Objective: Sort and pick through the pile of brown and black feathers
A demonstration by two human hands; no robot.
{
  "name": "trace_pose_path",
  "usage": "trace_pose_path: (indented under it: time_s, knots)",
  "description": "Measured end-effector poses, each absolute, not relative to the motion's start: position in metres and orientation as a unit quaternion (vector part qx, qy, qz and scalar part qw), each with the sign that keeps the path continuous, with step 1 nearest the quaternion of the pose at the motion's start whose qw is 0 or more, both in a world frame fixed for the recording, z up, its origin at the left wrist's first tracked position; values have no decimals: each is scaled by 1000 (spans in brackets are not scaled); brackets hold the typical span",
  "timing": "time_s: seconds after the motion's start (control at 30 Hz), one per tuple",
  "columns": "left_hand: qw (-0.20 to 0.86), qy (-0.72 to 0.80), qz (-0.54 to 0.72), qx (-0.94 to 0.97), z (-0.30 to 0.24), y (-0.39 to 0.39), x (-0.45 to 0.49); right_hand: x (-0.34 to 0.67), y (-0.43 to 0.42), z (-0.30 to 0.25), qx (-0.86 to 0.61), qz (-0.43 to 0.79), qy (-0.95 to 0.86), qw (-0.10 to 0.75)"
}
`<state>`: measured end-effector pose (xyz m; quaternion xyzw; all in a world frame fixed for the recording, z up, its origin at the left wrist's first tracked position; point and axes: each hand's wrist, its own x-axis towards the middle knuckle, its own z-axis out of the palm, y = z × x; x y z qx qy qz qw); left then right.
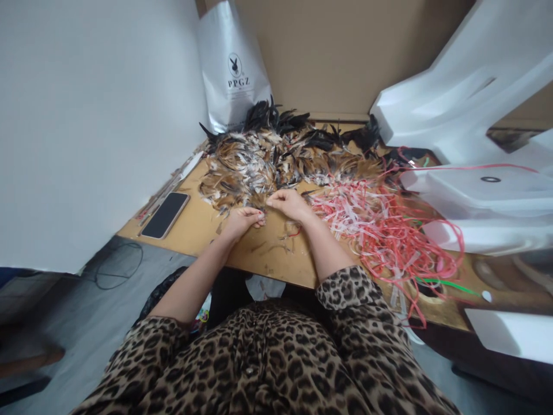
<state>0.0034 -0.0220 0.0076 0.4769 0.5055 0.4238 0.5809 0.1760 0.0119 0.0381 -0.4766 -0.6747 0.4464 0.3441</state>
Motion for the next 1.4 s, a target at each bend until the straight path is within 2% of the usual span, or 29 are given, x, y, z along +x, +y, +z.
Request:
trace_pose_path:
  time_s: [0.17, 0.33, 0.5, 0.67, 0.83, 0.93, 1.17, 1.4]
  knots:
    - [586, 499, 424, 477, 8, -22, 1, 181, 12, 39, -422, 467, -720, 291]
    - [588, 494, 426, 479, 6, -21, 0, 174, 10, 35, -448, 371, -768, 268]
    - [590, 494, 423, 478, 6, -20, 0, 173, 10, 31, -417, 334, -804, 261]
    - [610, 485, 434, 452, 6, -18, -1, 176, 11, 32, -394, 342, -820, 233]
    - [619, 474, 442, 445, 5, -17, -2, 177, 10, 36, -420, 395, -769, 275]
    - [617, 476, 442, 446, 5, -17, -2, 175, 9, 37, -432, 420, -751, 270]
    - [616, 476, 437, 451, 6, -17, -3, 172, 7, 35, -418, 330, -806, 261]
    - [624, 479, 443, 430, 6, -16, -2, 179, 9, 37, -363, 354, -837, 208]
